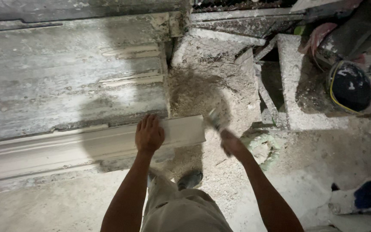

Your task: The person holds a long decorative plaster cornice against a work table and scrapes dried plaster residue off its grooved face with a small hand scraper, working along the length of the piece and repositioning it to clean different sections.

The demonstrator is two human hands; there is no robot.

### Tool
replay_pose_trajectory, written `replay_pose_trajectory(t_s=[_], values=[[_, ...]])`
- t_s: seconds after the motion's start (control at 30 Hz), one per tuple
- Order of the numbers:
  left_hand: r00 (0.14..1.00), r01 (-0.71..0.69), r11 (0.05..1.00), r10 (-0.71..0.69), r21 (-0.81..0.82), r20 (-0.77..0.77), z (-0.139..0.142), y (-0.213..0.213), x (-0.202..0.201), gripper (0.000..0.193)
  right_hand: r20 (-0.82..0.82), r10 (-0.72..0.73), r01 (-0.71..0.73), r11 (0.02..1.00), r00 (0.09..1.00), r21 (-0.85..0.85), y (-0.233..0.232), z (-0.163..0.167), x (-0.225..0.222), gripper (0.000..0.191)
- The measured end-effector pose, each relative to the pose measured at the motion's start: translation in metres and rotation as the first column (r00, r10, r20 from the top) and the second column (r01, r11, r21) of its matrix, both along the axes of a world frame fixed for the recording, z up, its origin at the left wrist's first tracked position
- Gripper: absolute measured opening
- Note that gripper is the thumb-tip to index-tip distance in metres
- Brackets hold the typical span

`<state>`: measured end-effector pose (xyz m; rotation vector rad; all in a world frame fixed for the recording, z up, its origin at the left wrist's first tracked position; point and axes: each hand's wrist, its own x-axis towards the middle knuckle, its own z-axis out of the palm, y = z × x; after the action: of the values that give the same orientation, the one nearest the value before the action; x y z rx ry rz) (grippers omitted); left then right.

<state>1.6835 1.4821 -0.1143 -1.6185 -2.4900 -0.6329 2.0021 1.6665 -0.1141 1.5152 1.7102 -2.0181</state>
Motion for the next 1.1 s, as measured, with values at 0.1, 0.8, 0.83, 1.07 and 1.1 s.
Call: replay_pose_trajectory(t_s=[0.1,0.8,0.83,1.07,1.1], values=[[1.000,-0.008,1.000,0.008,0.017,0.012,0.001,0.000,0.000,0.039,-0.098,-0.144,0.143,0.990,0.985,-0.015,-0.006,-0.009,0.004,0.064],[0.936,-0.082,0.995,0.099,-0.063,0.338,-0.020,0.012,-0.016,0.028,-0.382,-0.447,0.529,0.837,0.809,0.142,-0.031,0.000,0.005,0.017],[0.967,-0.129,0.987,0.104,0.093,0.231,-0.016,0.013,-0.015,0.032,-0.433,-0.369,0.480,0.859,0.823,0.180,-0.041,0.005,-0.002,0.014],[0.863,-0.085,0.857,-0.192,0.508,0.468,0.019,-0.118,0.048,0.032,-0.394,-0.034,0.128,0.968,0.918,0.215,-0.221,0.005,-0.123,0.017],[0.797,-0.087,0.849,-0.254,0.521,0.547,0.020,-0.158,0.051,0.033,-0.342,0.067,-0.003,0.983,0.937,0.185,-0.260,0.001,-0.152,0.019]])
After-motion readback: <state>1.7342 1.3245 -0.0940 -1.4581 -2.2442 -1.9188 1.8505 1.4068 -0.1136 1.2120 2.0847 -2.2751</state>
